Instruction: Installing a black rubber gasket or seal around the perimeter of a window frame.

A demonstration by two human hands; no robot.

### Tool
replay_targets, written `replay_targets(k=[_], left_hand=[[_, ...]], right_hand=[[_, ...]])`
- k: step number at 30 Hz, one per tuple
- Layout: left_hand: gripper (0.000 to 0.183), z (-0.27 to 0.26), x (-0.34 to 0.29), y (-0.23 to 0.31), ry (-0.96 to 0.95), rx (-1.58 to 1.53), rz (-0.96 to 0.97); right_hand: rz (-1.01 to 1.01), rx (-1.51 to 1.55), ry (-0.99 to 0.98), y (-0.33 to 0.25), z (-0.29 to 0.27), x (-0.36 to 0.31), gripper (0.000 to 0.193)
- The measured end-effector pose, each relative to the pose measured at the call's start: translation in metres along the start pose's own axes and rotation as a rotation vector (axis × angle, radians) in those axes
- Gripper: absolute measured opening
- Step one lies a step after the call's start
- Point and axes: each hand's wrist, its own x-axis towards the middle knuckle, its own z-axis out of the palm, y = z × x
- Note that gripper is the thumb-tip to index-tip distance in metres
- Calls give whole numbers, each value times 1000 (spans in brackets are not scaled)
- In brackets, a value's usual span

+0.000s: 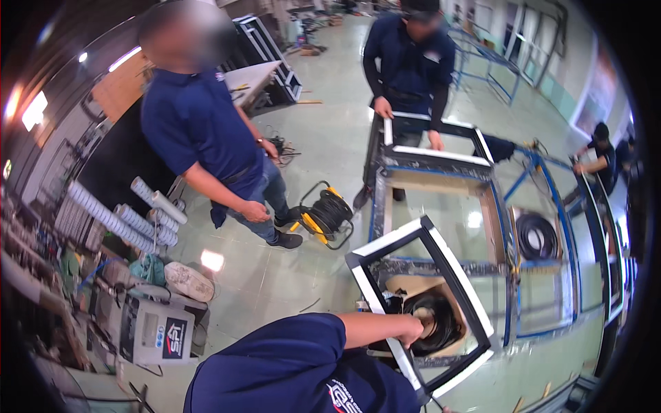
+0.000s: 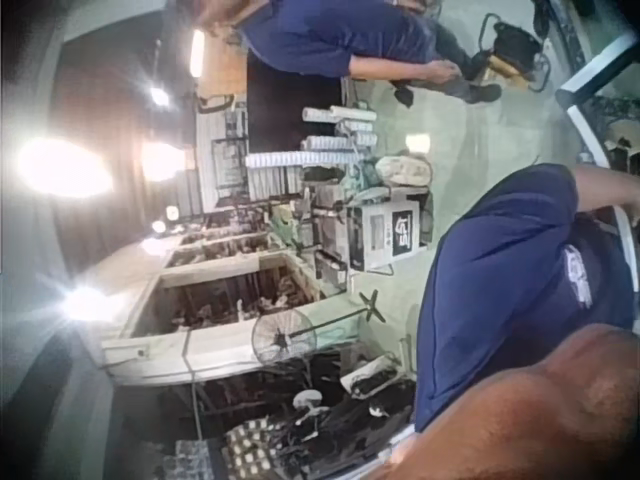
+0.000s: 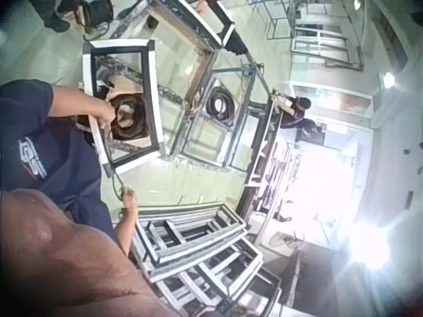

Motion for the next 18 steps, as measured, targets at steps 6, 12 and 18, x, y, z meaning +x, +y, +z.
replay_targets(k=[6,12,18], left_hand=[[33,17,28,-35,-12,-431,150],[27,-16,33,-23,-46,-226,62],[28,-3,53,-11,-140,-402,64]], right_hand=[[134,-101,119,68,8,48,68],[-7,5,623,16,40,75,37],[127,155,662,1,53,87,22]])
